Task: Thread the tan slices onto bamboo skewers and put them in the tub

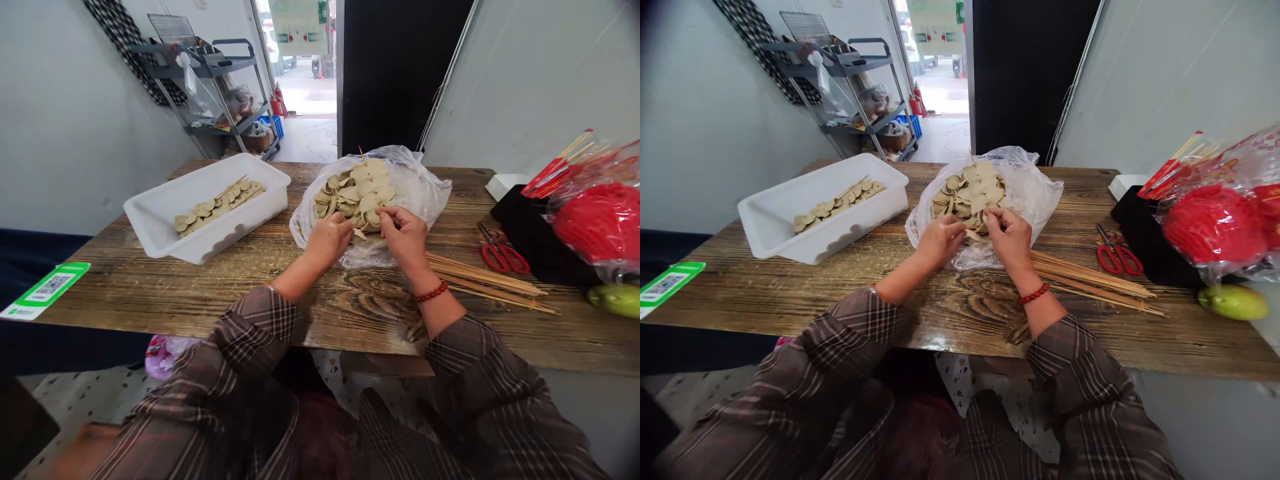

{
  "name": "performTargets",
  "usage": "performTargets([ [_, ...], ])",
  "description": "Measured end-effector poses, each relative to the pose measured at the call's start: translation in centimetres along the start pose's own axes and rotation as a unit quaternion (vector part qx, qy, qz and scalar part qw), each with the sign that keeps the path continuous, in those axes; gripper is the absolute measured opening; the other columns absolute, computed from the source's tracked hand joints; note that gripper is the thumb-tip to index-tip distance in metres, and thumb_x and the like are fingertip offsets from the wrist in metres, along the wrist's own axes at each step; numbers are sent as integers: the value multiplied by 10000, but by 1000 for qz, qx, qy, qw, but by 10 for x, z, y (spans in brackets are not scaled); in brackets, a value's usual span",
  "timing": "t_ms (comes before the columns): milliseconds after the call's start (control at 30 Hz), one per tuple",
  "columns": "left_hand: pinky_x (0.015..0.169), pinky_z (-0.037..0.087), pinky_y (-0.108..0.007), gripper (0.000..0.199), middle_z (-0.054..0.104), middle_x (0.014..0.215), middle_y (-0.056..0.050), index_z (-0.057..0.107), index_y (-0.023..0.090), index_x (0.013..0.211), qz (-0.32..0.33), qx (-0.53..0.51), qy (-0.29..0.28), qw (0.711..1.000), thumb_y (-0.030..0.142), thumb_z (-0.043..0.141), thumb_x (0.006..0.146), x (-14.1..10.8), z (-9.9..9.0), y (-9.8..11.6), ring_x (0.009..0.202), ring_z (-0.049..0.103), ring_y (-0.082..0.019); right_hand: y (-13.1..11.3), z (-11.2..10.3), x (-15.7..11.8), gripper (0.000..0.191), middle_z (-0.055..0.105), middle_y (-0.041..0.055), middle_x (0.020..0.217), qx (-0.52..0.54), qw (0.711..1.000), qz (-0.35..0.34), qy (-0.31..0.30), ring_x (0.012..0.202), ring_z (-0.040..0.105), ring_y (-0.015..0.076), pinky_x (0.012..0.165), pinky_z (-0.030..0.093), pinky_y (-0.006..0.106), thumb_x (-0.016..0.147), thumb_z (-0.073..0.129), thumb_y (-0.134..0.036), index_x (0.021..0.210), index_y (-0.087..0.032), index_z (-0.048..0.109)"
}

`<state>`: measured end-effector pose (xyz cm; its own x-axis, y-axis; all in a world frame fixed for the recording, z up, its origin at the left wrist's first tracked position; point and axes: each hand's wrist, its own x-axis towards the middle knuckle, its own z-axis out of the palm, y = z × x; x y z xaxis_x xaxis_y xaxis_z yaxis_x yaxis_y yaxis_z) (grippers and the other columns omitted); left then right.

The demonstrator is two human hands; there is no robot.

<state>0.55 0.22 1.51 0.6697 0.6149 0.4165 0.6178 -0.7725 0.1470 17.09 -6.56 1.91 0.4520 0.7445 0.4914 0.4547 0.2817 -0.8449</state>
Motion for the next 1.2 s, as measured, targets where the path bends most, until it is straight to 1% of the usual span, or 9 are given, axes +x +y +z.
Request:
performTargets([
  [200,782,458,-294,308,698,929,-80,736,189,1032,-120,-92,6,988,224,480,864,-17,-16,-43,793,614,-183,-2,0,-1,249,543,-37,521,12,1000,7,-10,460,467,100,481,351,232,823,564,-331,869,-151,729],
  [367,718,473,-272,351,723,809,-53,708,140,1078,-198,-224,-15,954,201,453,845,-15,-9,-42,682,613,-157,-2,-1,-2,261,559,-33,514,5,1000,12,-7,444,490,104,468,360,230,825,568,-343,887,-150,733],
  [533,766,471,-307,274,688,870,-90,736,141,955,-167,-131,-83,974,319,630,775,-11,-10,-32,787,614,-199,-1,0,-3,247,543,-39,496,3,1000,8,-12,442,469,101,470,351,230,824,570,-327,872,-150,735],
  [667,802,463,-314,259,654,958,-95,729,156,951,-153,-87,-122,977,276,675,728,-13,-12,-30,833,606,-207,-1,0,-3,247,537,-45,492,-7,1000,9,-16,444,460,97,472,347,227,823,568,-324,873,-148,733],
  [767,753,449,-305,170,630,859,-59,705,161,858,-158,-114,-106,975,221,662,705,-15,-10,-30,773,572,-184,-2,0,-4,251,535,-45,499,-9,1000,8,-17,442,454,95,465,339,225,827,563,-329,881,-148,729],
  [900,673,408,-275,38,565,708,-6,631,164,701,-172,-208,-37,962,196,610,704,-17,-6,-32,676,502,-140,-3,0,-5,248,545,-40,512,-10,1000,12,-25,451,470,101,469,349,230,832,560,-339,878,-159,724],
  [967,648,392,-259,68,552,675,8,604,159,671,-192,-278,-7,941,220,624,694,-18,-7,-34,651,481,-123,-5,0,-6,246,534,-43,506,-10,1000,12,-26,449,465,99,469,345,230,833,564,-344,868,-161,725],
  [1033,621,383,-238,109,555,668,18,588,154,674,-217,-365,22,905,244,648,683,-18,-10,-36,635,474,-106,-6,0,-7,246,527,-45,503,-12,999,12,-28,449,462,98,472,345,230,834,569,-347,863,-160,726],
  [1200,564,409,-193,224,564,639,39,540,157,706,-279,-577,87,762,277,720,650,-19,-18,-43,573,498,-70,-6,0,-10,256,560,-35,542,-21,999,26,-39,468,494,108,476,359,234,834,578,-356,897,-163,733],
])
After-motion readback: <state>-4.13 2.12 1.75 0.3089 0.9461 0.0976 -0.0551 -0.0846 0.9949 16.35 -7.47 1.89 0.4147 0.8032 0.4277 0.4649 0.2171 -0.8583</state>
